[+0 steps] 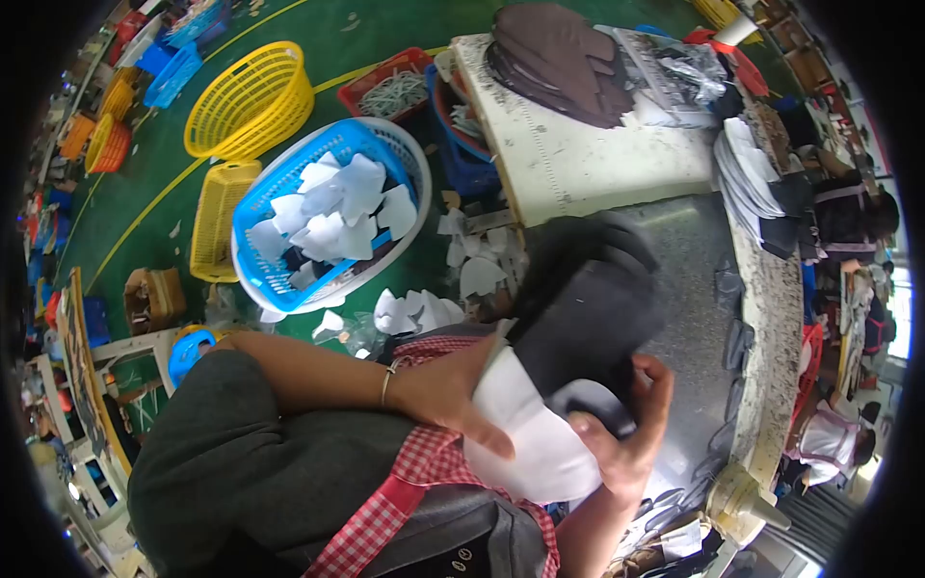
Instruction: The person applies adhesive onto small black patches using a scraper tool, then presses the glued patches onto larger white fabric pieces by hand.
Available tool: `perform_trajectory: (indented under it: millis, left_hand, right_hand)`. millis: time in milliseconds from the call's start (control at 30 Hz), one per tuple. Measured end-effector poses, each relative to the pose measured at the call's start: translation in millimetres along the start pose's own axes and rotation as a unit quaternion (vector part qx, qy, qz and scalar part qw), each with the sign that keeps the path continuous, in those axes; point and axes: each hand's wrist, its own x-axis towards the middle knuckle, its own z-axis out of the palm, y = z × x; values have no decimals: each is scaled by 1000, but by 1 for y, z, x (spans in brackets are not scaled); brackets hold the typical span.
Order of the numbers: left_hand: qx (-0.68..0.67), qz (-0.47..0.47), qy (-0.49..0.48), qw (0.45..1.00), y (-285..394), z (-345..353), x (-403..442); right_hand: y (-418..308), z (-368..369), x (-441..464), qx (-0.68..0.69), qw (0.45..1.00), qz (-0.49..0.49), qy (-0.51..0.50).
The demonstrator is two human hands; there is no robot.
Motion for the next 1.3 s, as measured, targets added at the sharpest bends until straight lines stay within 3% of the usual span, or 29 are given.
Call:
perform_trajectory:
  millis: [67,167,267,367,433,500,567,633,700,767,800,833,900,1000,1100,1133,1200,1300]
  left_hand:
    - [10,-16,46,999,1,-6,1]
    - [-27,-79,28,996,10,-24,14]
    - [54,23,77,995,36,-42,38]
    - [90,121,76,986,82,-70,80]
    - [73,28,90,993,131,-90,108]
    - [86,-5,57,995,149,-129,153]
    - [159,-52,48,985,161,-150,190]
    - [226,-105,101,963,151,-172,215]
    - [252,-119,59,959,161,-173,215]
    - [423,-65,62,901,169,-166,211]
    - [624,-90,146,763,180,-160,206]
    - [707,-157,176,666,201,-132,204]
    - [790,44,252,557,204,-113,204]
    - [687,248,158,664,215,-68,250]
    - [603,127,-34,787,194,-45,361]
    - [623,92,-62,774,188,-41,393]
    - [745,163,-73,642,164,-52,452]
    - [675,126,-207,697,144,-70,525]
  right_hand:
    - [-4,8,10,10,1000,-5,-18]
    - [-4,8,21,-31,999,-38,-13]
    - [-6,14,40,44,976,-194,91]
    - [-5,0,52,46,961,-211,173]
    - [3,-14,54,50,959,-186,206]
    - [16,-32,64,46,963,-136,226]
    - [22,-50,79,136,956,-83,246]
    - [26,-75,102,203,942,-58,259]
    - [30,-108,130,247,928,-53,273]
    - [40,-148,167,344,899,-46,268]
    - [44,-167,187,392,881,-45,261]
    - [45,-180,208,402,870,-30,285]
    - [45,-198,251,419,847,3,326]
    - [71,-225,312,413,827,85,371]
    - [84,-233,359,479,787,64,384]
    - [77,-233,362,454,780,91,420]
    - [83,-240,369,429,812,104,383]
    - [83,-247,371,401,863,103,289]
